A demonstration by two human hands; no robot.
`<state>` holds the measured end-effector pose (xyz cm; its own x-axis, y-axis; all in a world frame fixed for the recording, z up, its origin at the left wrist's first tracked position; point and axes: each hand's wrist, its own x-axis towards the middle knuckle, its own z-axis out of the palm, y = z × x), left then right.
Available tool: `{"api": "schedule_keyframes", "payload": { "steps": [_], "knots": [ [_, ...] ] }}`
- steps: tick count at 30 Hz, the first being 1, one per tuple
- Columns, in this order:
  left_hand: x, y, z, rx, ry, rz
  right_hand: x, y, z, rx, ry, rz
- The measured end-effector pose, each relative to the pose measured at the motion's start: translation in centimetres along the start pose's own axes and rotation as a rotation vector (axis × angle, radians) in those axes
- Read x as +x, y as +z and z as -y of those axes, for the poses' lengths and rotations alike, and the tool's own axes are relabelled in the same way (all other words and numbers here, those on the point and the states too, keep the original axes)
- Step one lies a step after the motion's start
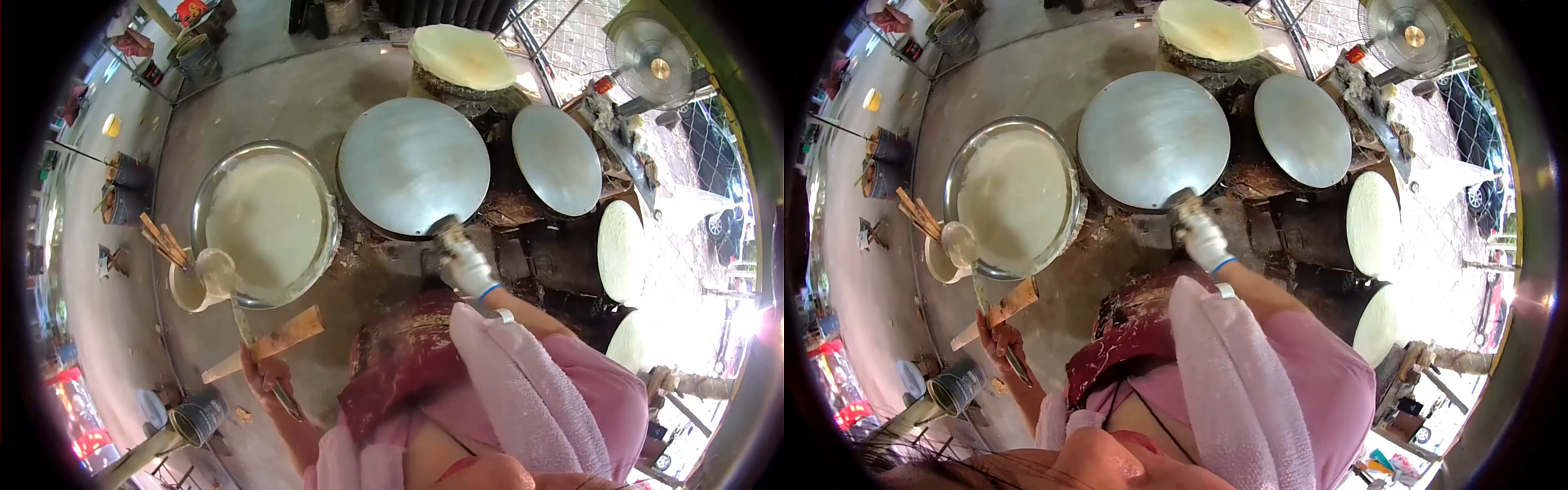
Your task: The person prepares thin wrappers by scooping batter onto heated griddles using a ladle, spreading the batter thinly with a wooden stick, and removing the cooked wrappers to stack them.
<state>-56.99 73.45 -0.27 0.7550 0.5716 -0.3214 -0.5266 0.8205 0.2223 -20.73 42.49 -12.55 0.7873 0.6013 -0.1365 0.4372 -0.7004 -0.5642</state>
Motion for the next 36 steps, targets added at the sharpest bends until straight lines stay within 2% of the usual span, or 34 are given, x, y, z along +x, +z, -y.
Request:
{"api": "schedule_keyframes", "payload": {
  "steps": [2, 3, 4, 5, 6, 7, 8, 9, 10, 11, 12, 13, 15, 17, 18, 19, 20, 22, 23, 25, 26, 27, 28, 29, 31, 34, 36],
  "knots": [
    [-0.4, -0.1, -0.2, 0.007, 0.011, -0.047, -0.5, 3.3, 3.2, 0.144, 0.003, 0.167],
    [-0.5, 0.1, -0.1, 0.024, 0.028, -0.077, -0.2, 2.3, 6.8, 0.129, -0.025, 0.201],
    [-0.5, 0.2, 0.1, 0.041, 0.044, -0.104, 0.7, 3.1, 8.3, 0.131, 0.034, 0.261],
    [-0.3, 0.6, 0.5, 0.047, 0.03, -0.088, 1.7, 4.2, 8.4, 0.242, -0.011, 0.289],
    [-0.1, 0.9, 1.0, 0.055, 0.011, -0.07, 2.8, 3.0, 9.6, 0.299, -0.04, 0.376],
    [0.2, 1.1, 1.5, 0.062, -0.016, -0.049, 3.3, -2.5, 12.8, 0.571, 0.139, 0.564],
    [0.6, -1.1, 1.3, 0.085, -0.032, 0.099, 4.0, -1.1, 10.8, 0.871, 0.078, 0.499],
    [1.4, 1.1, 3.2, 0.237, 0.074, -0.082, 5.0, -0.2, 8.6, 1.159, -0.001, 0.409],
    [1.3, 5.0, 5.9, 0.39, 0.183, -0.257, 5.5, -1.9, 7.3, 0.985, -0.084, 0.205],
    [2.1, 5.3, 7.0, 0.433, 0.189, -0.255, 5.2, -6.9, 7.1, 0.862, 0.054, 0.156],
    [2.9, 5.7, 8.0, 0.476, 0.196, -0.254, 5.2, -9.6, 4.8, 1.056, 0.112, 0.059],
    [3.8, 2.3, 6.9, 0.408, 0.093, -0.086, 5.1, -12.1, 2.3, 1.252, 0.158, -0.034],
    [6.7, 2.7, 9.2, 0.414, 0.064, 0.008, 5.7, -15.3, -6.4, 1.241, 0.125, -0.311],
    [6.8, 7.1, 14.5, 0.552, 0.22, -0.139, 5.5, -21.7, -11.9, 1.421, 0.241, -0.472],
    [7.8, 9.7, 17.0, 0.481, 0.226, -0.233, 5.6, -24.1, -15.8, 1.486, 0.305, -0.536],
    [9.5, 8.6, 17.5, 0.527, 0.177, -0.225, 6.3, -26.4, -20.3, 1.55, 0.368, -0.602],
    [11.0, 5.5, 16.4, 0.647, 0.134, -0.181, 7.0, -28.6, -24.3, 1.476, 0.364, -0.727],
    [14.5, -7.1, 8.8, 1.265, 0.117, 0.139, 9.2, -32.1, -35.5, 1.378, 0.338, -0.947],
    [14.8, -4.7, 10.1, 1.152, 0.05, 0.019, 10.9, -33.9, -41.3, 1.355, 0.316, -1.04],
    [15.0, 0.6, 12.6, 0.909, -0.069, -0.223, 13.1, -39.7, -45.5, 1.389, 0.235, -1.2],
    [14.9, 3.4, 13.9, 0.782, -0.12, -0.346, 14.4, -41.6, -46.8, 1.442, 0.304, -1.289],
    [15.6, 5.8, 15.5, 0.726, -0.129, -0.397, 15.3, -43.0, -48.0, 1.49, 0.377, -1.379],
    [16.3, 7.1, 16.9, 0.714, -0.133, -0.384, 16.5, -42.8, -49.7, 1.6, 0.35, -1.341],
    [16.9, 8.3, 17.9, 0.705, -0.13, -0.371, 17.0, -41.8, -51.0, 1.579, 0.648, -1.189],
    [17.5, 9.4, 19.2, 0.685, -0.124, -0.327, 19.0, -36.4, -51.8, 0.961, 0.343, -1.112],
    [17.2, 9.6, 19.1, 0.652, -0.118, -0.242, 19.3, -32.8, -35.7, 1.168, 0.362, -0.864],
    [17.0, 7.8, 17.4, 0.612, -0.183, -0.047, 19.0, -30.4, -25.0, 1.17, 0.239, -0.704]
  ]
}}
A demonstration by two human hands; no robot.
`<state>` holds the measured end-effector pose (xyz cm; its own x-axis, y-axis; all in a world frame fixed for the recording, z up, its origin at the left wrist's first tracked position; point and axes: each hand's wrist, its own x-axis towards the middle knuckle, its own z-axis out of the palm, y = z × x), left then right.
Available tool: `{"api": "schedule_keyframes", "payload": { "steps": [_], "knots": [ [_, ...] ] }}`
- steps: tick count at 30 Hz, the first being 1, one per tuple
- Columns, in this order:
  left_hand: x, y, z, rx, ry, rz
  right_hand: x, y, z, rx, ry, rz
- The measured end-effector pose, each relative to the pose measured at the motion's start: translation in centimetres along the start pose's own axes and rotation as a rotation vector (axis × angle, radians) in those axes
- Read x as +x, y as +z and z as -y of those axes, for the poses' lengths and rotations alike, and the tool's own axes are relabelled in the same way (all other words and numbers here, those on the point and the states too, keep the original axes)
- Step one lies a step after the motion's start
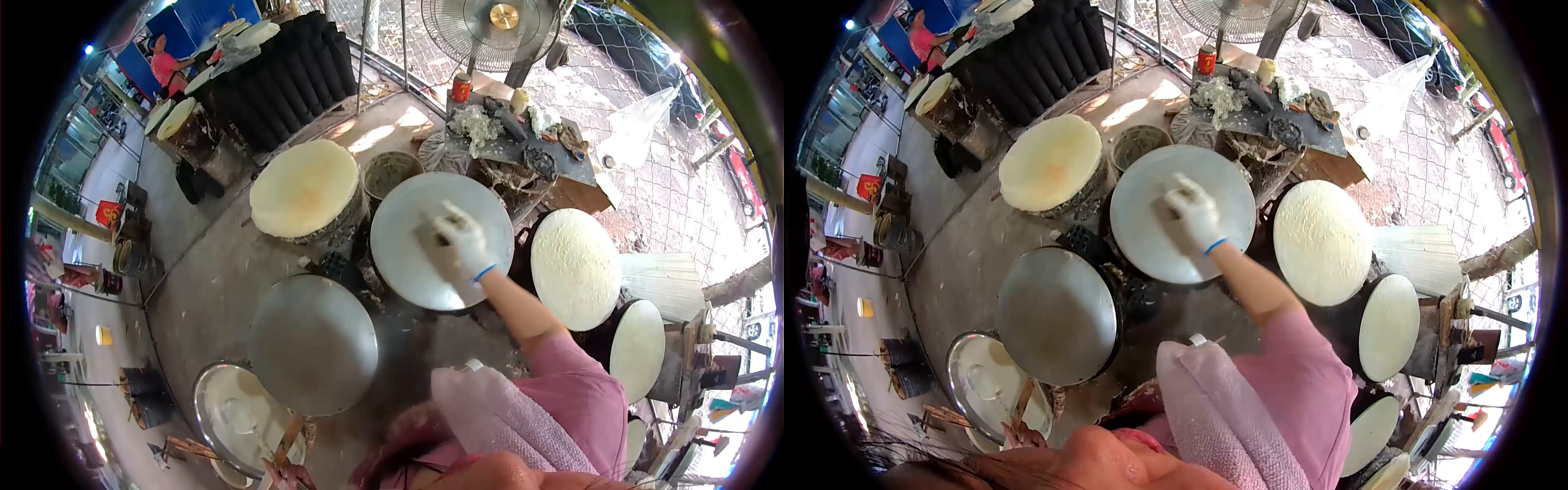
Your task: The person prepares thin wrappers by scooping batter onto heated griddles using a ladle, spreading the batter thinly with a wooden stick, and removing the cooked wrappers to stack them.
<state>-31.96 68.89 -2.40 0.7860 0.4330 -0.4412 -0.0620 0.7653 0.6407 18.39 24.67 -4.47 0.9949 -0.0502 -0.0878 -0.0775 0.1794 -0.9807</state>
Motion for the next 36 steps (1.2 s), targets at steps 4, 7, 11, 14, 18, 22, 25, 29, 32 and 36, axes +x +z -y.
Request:
{"api": "schedule_keyframes", "payload": {
  "steps": [4, 7, 11, 14, 18, 22, 25, 29, 32, 36],
  "knots": [
    [-2.3, -0.9, 0.1, 0.342, 0.254, -0.01, -14.2, 14.2, 2.4, -0.375, -0.292, 0.557],
    [-3.2, -1.9, -0.8, 0.33, 0.165, -0.257, -25.3, 22.8, 4.0, -0.657, -0.576, 1.134],
    [-1.2, -8.2, -3.3, 0.241, -0.103, -0.239, -38.7, 34.6, -0.4, -1.159, -0.536, 1.733],
    [0.9, -14.0, -5.8, 0.312, -0.241, -0.221, -44.3, 39.5, -6.7, -1.106, -0.139, 1.591],
    [0.7, -18.8, -8.3, 0.557, -0.327, -0.208, -48.0, 37.1, -13.4, -0.672, -0.275, 0.961],
    [2.9, -30.4, -6.6, 1.913, 0.457, 0.138, -48.9, 31.7, -13.5, -0.779, 0.087, 0.511],
    [9.7, -32.9, -5.9, 1.972, -0.105, 0.205, -50.8, 28.6, -14.0, -0.602, 0.361, 0.244],
    [18.7, -35.1, -5.5, 1.958, 0.291, 0.278, -53.1, 26.0, -15.7, -0.731, 0.436, 0.223],
    [18.0, -32.5, -6.6, 2.13, 0.28, 0.296, -54.4, 25.0, -16.0, -0.88, 0.327, 0.239],
    [14.3, -38.2, -2.5, 1.819, -0.21, 0.288, -57.3, 21.2, -17.4, -0.804, 0.246, 0.335]
  ]
}}
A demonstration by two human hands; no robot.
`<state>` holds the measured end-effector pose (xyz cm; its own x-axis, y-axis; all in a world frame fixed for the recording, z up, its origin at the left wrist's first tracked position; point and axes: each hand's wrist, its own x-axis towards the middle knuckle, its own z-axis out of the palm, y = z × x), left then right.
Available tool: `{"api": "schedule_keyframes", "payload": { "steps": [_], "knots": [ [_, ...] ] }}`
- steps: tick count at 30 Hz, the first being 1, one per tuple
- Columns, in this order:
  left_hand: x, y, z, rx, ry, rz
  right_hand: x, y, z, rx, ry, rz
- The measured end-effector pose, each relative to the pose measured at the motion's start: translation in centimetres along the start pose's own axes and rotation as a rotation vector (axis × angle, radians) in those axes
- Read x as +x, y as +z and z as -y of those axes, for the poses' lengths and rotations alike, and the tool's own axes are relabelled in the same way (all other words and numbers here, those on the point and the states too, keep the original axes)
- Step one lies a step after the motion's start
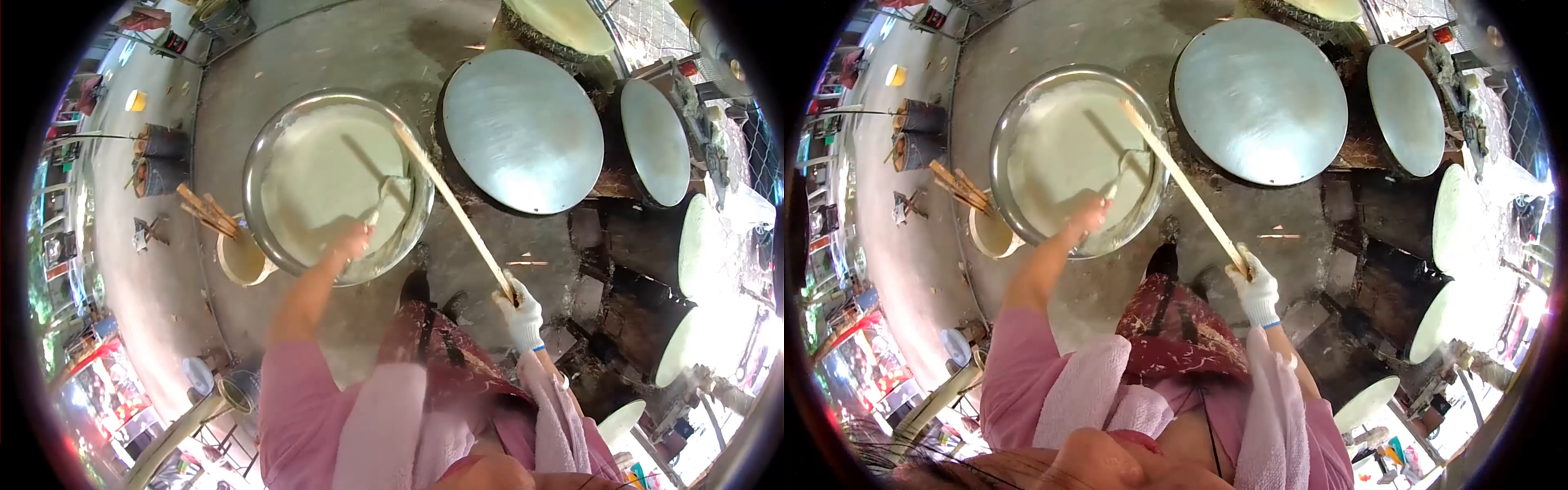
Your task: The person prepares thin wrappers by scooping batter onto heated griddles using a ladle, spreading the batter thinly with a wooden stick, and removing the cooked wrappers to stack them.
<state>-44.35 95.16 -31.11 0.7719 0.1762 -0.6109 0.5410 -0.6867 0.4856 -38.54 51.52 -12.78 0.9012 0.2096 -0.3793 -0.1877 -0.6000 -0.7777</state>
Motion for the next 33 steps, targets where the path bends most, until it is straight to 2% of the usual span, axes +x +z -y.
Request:
{"api": "schedule_keyframes", "payload": {
  "steps": [1, 2, 3, 5, 6, 7, 9, 12, 14, 16, 17, 19, 21, 24, 25, 27, 28, 29, 30, 32, 33],
  "knots": [
    [-2.3, 2.2, 0.4, -0.191, -0.049, 0.072, -1.1, 0.0, -2.1, 0.055, -0.076, -0.014],
    [-5.2, 3.6, -0.8, -0.62, -0.226, 0.118, -2.4, -0.3, -4.2, -0.01, -0.09, 0.052],
    [-8.2, 4.6, -2.5, -1.051, -0.401, 0.158, -3.9, -0.9, -4.0, -0.141, 0.019, 0.158],
    [-12.6, 6.0, -4.0, -1.362, -0.432, 0.329, -6.9, -2.9, -2.4, -0.411, 0.225, 0.37],
    [-14.6, 7.2, -4.8, -1.535, -0.406, 0.295, -8.7, -2.6, -5.0, -0.34, 0.258, 0.402],
    [-16.0, 8.4, -5.6, -1.677, -0.351, 0.293, -10.1, -2.0, -9.3, -0.362, 0.291, 0.529],
    [-18.8, 8.9, -9.1, -1.971, -0.314, 0.229, -12.9, -2.5, -8.2, -0.373, 0.303, 0.633],
    [-21.5, 9.5, -12.2, -2.597, -0.149, 0.466, -15.9, -2.6, -12.9, -0.24, 0.222, 0.669],
    [-26.9, 4.7, -19.8, -2.075, -0.129, -0.079, -16.2, -4.0, -13.2, -0.188, 0.215, 0.703],
    [-28.5, 2.4, -19.0, -2.268, 0.009, 0.023, -16.9, -6.9, -7.6, -0.116, 0.052, 0.618],
    [-29.2, 1.2, -18.6, -2.358, 0.073, 0.087, -16.6, -7.2, -7.3, -0.122, 0.041, 0.6],
    [-32.9, -3.8, -20.1, -2.59, 0.311, 0.576, -15.5, -7.5, -6.3, -0.13, 0.009, 0.563],
    [-35.9, -8.6, -20.7, -2.338, 0.653, 0.658, -16.4, -8.9, -2.5, 0.15, 0.047, 0.476],
    [-40.1, -15.8, -24.0, -1.923, 0.692, 0.125, -15.3, -8.2, -1.4, 0.722, 0.019, 0.288],
    [-38.7, -17.4, -23.1, -1.877, 0.742, 0.214, -15.2, -8.2, 0.6, 0.724, 0.02, 0.18],
    [-35.5, -20.0, -21.9, -1.903, 0.662, 0.075, -14.0, -7.3, 3.9, 0.774, -0.062, -0.081],
    [-34.4, -21.3, -23.2, -1.988, 0.626, 0.097, -12.7, -6.9, 4.2, 0.804, -0.091, -0.112],
    [-33.5, -21.3, -24.6, -1.889, 0.466, -0.365, -11.5, -6.7, 4.1, 0.826, -0.114, -0.145],
    [-32.8, -21.6, -26.7, -1.942, 0.421, -0.469, -10.5, -6.9, 4.2, 0.829, -0.062, -0.09],
    [-29.1, -22.7, -25.2, -1.974, 0.341, -0.438, -9.5, -6.7, 4.4, 0.817, -0.017, -0.097],
    [-25.1, -22.9, -21.0, -1.95, 0.318, -0.304, -9.0, -6.5, 4.4, 0.813, 0.005, -0.1]
  ]
}}
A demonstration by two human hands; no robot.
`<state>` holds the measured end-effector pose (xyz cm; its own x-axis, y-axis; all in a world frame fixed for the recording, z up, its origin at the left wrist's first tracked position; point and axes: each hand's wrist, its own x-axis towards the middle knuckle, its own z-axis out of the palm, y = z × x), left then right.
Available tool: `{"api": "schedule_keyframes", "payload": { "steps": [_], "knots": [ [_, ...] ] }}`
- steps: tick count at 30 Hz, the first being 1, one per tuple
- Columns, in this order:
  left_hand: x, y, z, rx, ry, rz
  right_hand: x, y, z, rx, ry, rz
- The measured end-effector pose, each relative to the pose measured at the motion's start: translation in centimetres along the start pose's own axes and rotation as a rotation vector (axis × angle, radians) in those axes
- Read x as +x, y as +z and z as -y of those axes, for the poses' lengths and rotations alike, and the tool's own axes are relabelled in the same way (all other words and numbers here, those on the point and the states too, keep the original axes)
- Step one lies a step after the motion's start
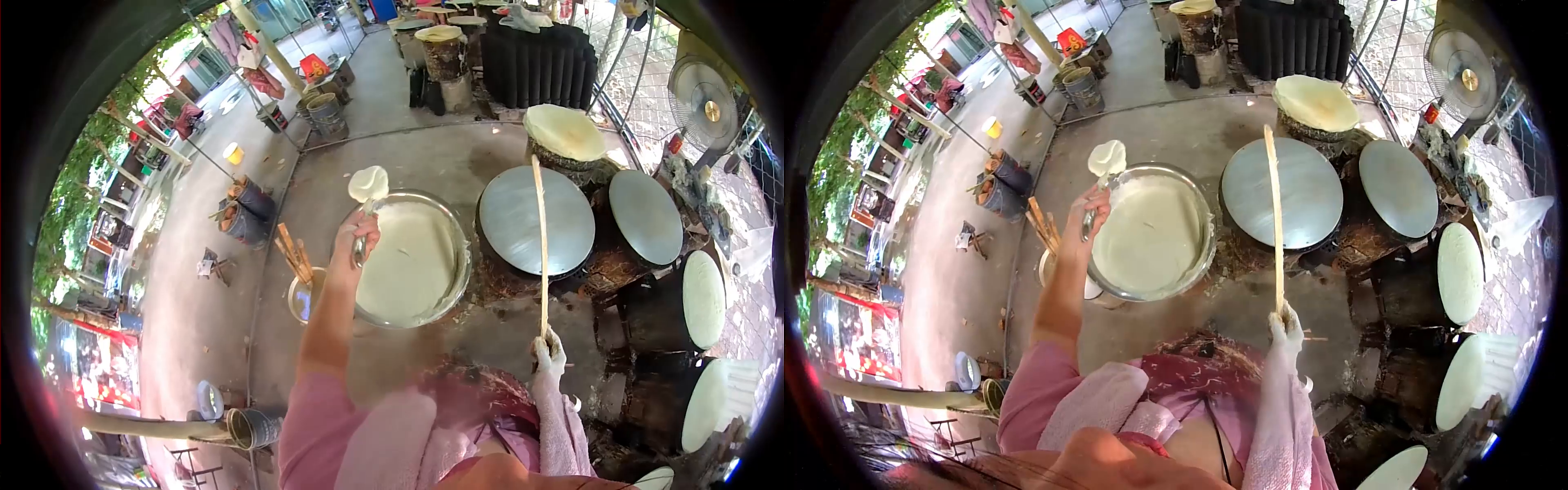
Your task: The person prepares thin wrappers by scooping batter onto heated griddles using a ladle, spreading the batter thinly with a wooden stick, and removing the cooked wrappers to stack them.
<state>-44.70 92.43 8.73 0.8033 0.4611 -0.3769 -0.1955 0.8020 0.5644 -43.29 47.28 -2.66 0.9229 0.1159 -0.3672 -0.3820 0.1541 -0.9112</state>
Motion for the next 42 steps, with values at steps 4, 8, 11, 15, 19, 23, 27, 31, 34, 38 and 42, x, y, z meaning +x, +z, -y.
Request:
{"api": "schedule_keyframes", "payload": {
  "steps": [4, 8, 11, 15, 19, 23, 27, 31, 34, 38, 42],
  "knots": [
    [2.6, -1.3, 0.9, 0.519, 0.166, -0.014, 1.3, -0.7, -2.1, -0.07, 0.005, -0.051],
    [6.2, -2.2, 0.5, 0.385, -0.008, 0.037, 5.2, -3.0, -6.6, -0.116, -0.041, 0.023],
    [9.1, -3.3, 1.5, -0.105, -0.379, 0.173, 4.9, -1.4, -2.0, -0.182, 0.064, 0.071],
    [8.2, -0.9, 5.7, -0.35, -0.369, 0.296, 7.5, -3.6, -1.5, -0.103, 0.086, 0.113],
    [11.0, 2.3, 11.2, -0.519, -0.376, 0.461, 12.1, -9.0, -1.8, -0.126, 0.073, 0.01],
    [12.4, 9.7, 15.8, -0.193, -0.326, 0.191, 17.4, -15.6, -0.7, -0.184, 0.071, -0.031],
    [11.0, 15.5, 22.3, 0.845, 0.048, -0.012, 20.9, -17.8, 4.3, -0.221, -0.006, -0.019],
    [13.3, 20.1, 22.9, 0.349, -0.372, 0.283, 24.3, -18.5, 8.8, -0.321, 0.057, 0.015],
    [17.7, 19.4, 26.7, -0.047, -0.65, 0.264, 28.3, -20.0, 6.2, -0.428, -0.024, 0.037],
    [19.7, 20.6, 34.2, 0.446, -0.435, 0.31, 28.3, -16.1, 9.4, -0.563, 0.039, 0.01],
    [21.3, 20.3, 40.3, 0.595, -0.215, 0.191, 28.0, -11.3, 8.6, -0.967, -0.051, -0.134]
  ]
}}
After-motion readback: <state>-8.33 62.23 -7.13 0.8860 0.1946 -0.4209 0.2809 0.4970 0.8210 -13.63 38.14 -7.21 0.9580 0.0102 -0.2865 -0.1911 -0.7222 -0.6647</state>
